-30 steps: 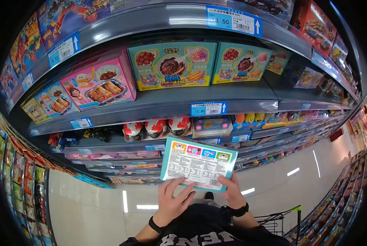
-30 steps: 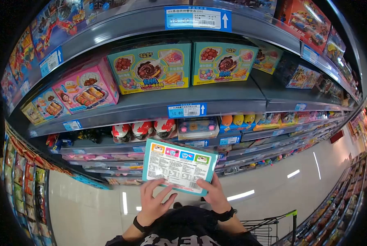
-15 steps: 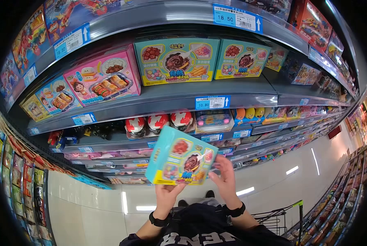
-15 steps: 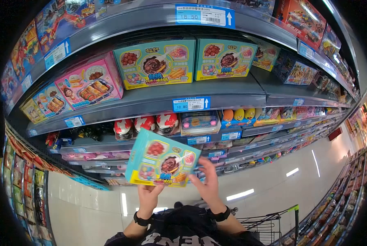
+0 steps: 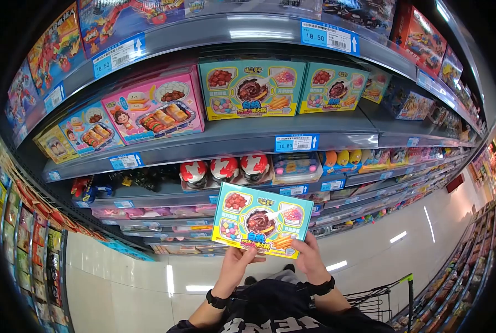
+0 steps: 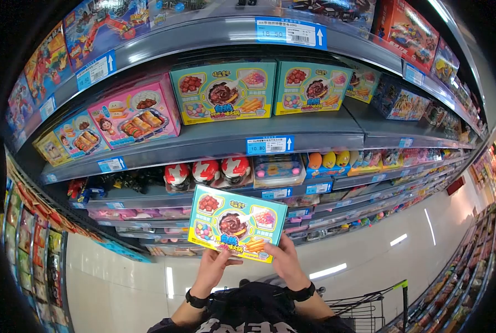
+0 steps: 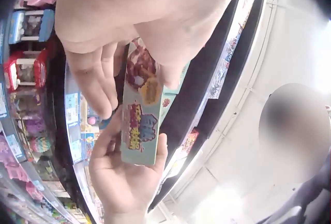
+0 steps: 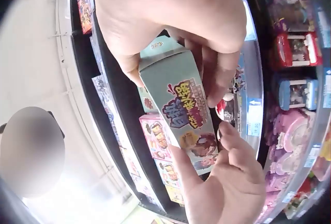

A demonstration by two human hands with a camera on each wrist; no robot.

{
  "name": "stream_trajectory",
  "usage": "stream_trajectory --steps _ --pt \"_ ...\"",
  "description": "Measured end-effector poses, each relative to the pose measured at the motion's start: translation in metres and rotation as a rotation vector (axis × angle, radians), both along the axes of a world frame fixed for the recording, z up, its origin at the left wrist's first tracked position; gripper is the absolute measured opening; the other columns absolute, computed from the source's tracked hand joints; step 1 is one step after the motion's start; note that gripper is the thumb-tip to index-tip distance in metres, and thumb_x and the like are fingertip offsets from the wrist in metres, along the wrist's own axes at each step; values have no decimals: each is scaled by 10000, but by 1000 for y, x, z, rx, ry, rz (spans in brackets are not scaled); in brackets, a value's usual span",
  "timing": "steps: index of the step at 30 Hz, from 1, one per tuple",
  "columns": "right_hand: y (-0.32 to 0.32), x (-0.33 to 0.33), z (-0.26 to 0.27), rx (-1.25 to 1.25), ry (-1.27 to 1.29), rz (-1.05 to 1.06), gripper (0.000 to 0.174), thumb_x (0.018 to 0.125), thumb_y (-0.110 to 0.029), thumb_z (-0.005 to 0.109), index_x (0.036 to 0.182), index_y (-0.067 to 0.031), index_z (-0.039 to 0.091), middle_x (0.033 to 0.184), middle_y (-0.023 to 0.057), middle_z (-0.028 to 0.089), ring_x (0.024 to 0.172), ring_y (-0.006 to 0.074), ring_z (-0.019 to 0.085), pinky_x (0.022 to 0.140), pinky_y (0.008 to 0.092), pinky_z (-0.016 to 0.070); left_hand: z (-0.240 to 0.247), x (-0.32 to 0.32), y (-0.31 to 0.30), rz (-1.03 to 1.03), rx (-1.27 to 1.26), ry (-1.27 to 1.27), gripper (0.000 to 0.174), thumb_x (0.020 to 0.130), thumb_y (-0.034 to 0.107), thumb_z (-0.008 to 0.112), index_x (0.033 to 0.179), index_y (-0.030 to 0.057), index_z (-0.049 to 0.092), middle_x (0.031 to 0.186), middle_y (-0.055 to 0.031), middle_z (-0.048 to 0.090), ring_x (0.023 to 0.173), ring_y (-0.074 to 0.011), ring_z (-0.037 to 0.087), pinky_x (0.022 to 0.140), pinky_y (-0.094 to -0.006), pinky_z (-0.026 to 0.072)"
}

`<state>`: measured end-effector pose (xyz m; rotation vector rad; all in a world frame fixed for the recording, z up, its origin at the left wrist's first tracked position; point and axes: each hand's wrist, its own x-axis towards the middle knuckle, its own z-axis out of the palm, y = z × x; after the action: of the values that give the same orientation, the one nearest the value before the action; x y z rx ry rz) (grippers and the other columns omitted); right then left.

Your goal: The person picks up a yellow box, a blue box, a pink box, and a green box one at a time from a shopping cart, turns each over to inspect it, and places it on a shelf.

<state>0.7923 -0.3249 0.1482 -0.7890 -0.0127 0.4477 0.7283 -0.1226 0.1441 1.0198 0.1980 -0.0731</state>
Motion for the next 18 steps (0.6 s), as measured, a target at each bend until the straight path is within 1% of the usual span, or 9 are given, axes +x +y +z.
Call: stream_trajectory --steps 1,5,7,10,11,13,15,17,18 --pt "-1 0 1 -18 -19 -39 458 861 9 616 1301 29 489 1227 114 616 1121 197 598 989 346 456 -5 -1 5 -92 90 31 376 975 150 554 1287 -23 435 1169 -155 627 1033 -273 655 837 -457 582" --pt "-6 2 1 -1 -54 -40 463 849 6 625 1293 32 496 1218 118 622 1106 199 607 975 345 465 -8 -3 15 -51 74 4 356 996 194 524 1287 6 446 1166 -135 634 991 -249 666 804 -435 590" --pt "-6 0 8 -31 -71 -37 440 854 -15 631 1274 35 510 1190 106 633 1083 186 611 970 332 459 -4 0 19 246 -164 20 338 1008 220 514 1282 36 438 1187 -98 612 1009 -204 650 850 -394 573" --pt "-8 -4 6 -174 -177 27 462 880 -58 622 1312 41 489 1218 100 609 1100 174 590 969 323 450 -12 0 35 273 -231 -37 348 1018 250 492 1309 76 414 1201 -78 604 1055 -186 637 863 -384 570" --pt "-7 -7 5 -174 -175 26 462 880 -58 622 1312 41 489 1218 100 609 1100 174 590 969 323 450 -14 0 37 240 -181 -26 337 1018 238 494 1310 88 419 1208 -80 604 1085 -180 629 876 -376 566" --pt "-3 -15 5 -8 -215 18 501 907 -105 608 1362 43 458 1258 100 575 1126 165 563 967 317 442 -16 -2 35 243 -216 6 329 1019 237 495 1304 88 429 1217 -76 603 1097 -186 625 881 -377 564" --pt "-5 -15 3 13 -247 72 518 914 -116 601 1379 48 441 1282 115 562 1150 182 555 977 334 442 -18 -4 31 248 -252 36 321 1019 235 497 1297 88 439 1226 -73 602 1108 -191 622 886 -377 562" --pt "-7 -16 3 36 -279 126 535 922 -127 593 1395 54 423 1306 129 548 1173 199 546 987 351 442 -23 -4 27 219 -431 90 324 1019 235 498 1302 88 442 1246 -66 600 1116 -197 619 901 -388 554" --pt "-8 -18 5 37 -319 170 538 923 -133 591 1391 67 420 1310 145 548 1178 220 550 995 370 443 -26 -4 26 219 -431 91 324 1019 235 498 1302 88 442 1246 -66 600 1116 -197 619 901 -388 554"
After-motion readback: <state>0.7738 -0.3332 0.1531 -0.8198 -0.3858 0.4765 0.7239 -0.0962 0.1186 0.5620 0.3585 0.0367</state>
